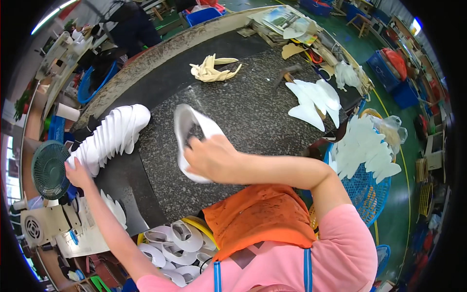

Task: The person fits inner reinforcement pieces into shoe uppers by hand, pressing and smoothing the material along the interior edges. They organize the assembled shoe components into baskets and assemble additional shoe uppers on the workbench.

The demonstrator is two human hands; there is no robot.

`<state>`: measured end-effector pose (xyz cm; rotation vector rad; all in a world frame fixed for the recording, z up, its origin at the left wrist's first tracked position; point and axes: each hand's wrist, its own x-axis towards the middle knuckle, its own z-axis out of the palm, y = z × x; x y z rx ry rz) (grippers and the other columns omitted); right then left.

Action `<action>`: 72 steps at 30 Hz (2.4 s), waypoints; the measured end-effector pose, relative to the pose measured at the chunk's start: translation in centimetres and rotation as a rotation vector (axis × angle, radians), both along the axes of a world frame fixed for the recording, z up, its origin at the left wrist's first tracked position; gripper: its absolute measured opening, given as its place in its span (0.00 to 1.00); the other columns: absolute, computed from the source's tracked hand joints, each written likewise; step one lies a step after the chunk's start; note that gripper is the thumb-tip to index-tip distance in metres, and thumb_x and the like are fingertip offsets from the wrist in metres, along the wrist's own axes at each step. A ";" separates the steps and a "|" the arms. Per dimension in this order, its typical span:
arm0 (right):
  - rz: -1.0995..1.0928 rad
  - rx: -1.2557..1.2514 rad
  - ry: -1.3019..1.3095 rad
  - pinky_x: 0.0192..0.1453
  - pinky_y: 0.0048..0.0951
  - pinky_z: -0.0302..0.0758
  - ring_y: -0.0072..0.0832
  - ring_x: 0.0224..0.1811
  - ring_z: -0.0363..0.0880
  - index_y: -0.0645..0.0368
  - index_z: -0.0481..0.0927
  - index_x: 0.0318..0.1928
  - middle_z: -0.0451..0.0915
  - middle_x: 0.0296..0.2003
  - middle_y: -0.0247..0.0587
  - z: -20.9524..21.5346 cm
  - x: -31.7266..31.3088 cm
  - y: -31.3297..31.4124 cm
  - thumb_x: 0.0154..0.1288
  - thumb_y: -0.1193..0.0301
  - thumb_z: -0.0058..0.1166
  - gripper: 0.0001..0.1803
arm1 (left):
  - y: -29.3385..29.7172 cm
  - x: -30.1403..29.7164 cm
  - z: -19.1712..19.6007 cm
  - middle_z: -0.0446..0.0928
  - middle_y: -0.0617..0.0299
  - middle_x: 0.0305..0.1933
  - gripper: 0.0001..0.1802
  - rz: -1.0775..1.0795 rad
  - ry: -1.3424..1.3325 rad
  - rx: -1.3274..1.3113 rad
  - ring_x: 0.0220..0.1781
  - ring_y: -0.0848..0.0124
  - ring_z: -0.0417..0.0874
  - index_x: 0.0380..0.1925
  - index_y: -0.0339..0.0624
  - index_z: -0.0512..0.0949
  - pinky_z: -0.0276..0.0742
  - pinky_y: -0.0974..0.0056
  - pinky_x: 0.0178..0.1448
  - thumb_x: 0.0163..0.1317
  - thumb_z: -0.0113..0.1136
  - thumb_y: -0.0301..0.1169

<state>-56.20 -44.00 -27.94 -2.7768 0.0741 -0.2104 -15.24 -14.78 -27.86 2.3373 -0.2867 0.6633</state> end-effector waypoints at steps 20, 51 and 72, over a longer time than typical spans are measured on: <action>-1.413 0.268 0.303 0.39 0.36 0.77 0.40 0.31 0.82 0.60 0.82 0.38 0.82 0.27 0.49 -18.0 -44.1 -9.9 0.61 0.54 0.55 0.20 | -17.6 -40.0 -2.5 0.74 0.60 0.43 0.48 -1.034 0.258 0.258 0.47 0.63 0.74 0.66 0.41 0.61 0.53 0.48 0.70 0.40 0.71 0.31; -1.950 0.575 -0.277 0.30 0.31 0.75 0.31 0.26 0.78 0.66 0.74 0.35 0.78 0.24 0.44 -30.4 -50.5 -19.1 0.58 0.65 0.59 0.15 | -28.0 -61.8 -15.0 0.79 0.56 0.42 0.17 -1.535 1.203 0.147 0.40 0.73 0.80 0.49 0.33 0.74 0.76 0.69 0.43 0.60 0.55 0.26; -0.245 1.953 -0.390 0.52 0.35 0.76 0.33 0.44 0.77 0.66 0.71 0.45 0.76 0.39 0.49 -0.6 -11.6 -6.9 0.70 0.72 0.44 0.09 | -20.3 -32.7 -3.1 0.75 0.54 0.45 0.21 -0.985 0.206 0.227 0.50 0.55 0.75 0.47 0.44 0.79 0.70 0.59 0.55 0.48 0.64 0.28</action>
